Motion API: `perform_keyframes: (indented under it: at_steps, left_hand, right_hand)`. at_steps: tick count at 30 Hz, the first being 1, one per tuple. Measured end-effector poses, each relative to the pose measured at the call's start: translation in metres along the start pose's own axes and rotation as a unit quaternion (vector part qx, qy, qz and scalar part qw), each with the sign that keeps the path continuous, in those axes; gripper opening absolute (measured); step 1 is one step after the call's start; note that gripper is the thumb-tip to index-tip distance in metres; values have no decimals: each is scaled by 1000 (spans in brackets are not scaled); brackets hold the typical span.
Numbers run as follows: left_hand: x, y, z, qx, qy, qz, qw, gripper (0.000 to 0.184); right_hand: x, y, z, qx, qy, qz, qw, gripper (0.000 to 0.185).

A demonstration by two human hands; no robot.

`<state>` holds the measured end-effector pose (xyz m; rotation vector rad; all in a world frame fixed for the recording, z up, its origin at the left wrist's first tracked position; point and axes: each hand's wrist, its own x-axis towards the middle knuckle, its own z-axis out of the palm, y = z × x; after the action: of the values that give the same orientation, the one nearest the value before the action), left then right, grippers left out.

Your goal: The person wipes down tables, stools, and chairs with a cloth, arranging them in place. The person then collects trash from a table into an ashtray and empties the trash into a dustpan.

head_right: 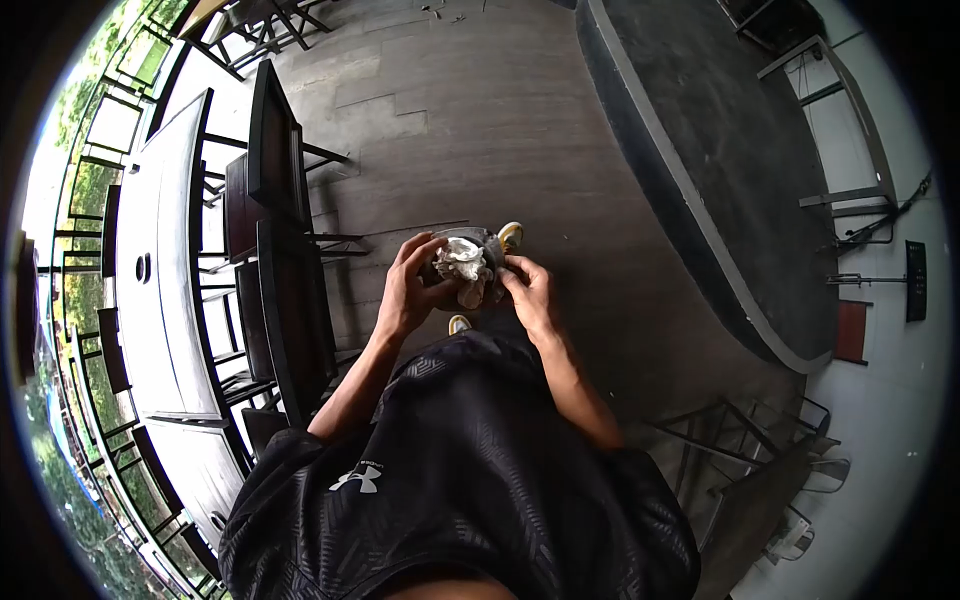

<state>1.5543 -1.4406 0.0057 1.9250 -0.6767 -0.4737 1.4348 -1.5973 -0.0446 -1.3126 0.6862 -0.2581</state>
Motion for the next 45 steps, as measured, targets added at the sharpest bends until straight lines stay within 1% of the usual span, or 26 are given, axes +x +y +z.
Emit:
perform_keyframes:
  at_steps: [3, 8, 12, 16, 20, 23, 27, 30, 35, 39, 42, 45]
  left_hand:
    - [47, -5, 5, 9, 10, 0, 1000, 58]
    - [135, 6, 10, 15, 31, -11, 999, 57]
    - [206, 16, 18, 22, 46, -6, 999, 56]
    - [252, 26, 21, 28, 57, -4, 998, 55]
    - [297, 31, 25, 29, 58, -5, 998, 53]
    - [323, 29, 26, 36, 52, -2, 998, 54]
    - [367, 32, 24, 29, 24, -12, 999, 53]
    - [407, 21, 17, -2, 18, 6, 1000, 52]
    - [485, 11, -10, -3, 10, 11, 1000, 52]
    - [553, 5, -39, -12, 9, 20, 1000, 49]
    - [600, 0, -63, 3, 29, 53, 998, 50]
    - [644, -8, -85, -11, 18, 48, 999, 49]
  right_hand:
    - [49, -13, -5, 23, -25, 23, 999, 21]
    - [141, -47, -18, -6, -47, -3, 999, 19]
    - [205, -84, -34, -8, -63, 14, 998, 20]
    - [258, -111, -46, 29, -102, 6, 994, 21]
    - [293, -130, -53, 30, -100, 17, 994, 23]
    - [312, -129, -55, 42, -72, 20, 996, 24]
    - [343, -139, -55, 65, -54, 38, 996, 24]
    - [377, -149, -49, 69, -55, 39, 995, 24]
    - [451, -176, -26, 58, -48, 48, 996, 25]
    - [513, -207, 2, 83, -55, 50, 994, 25]
    - [554, -237, 25, 87, -54, 59, 993, 25]
    - [594, -249, 43, 89, -54, 57, 993, 26]
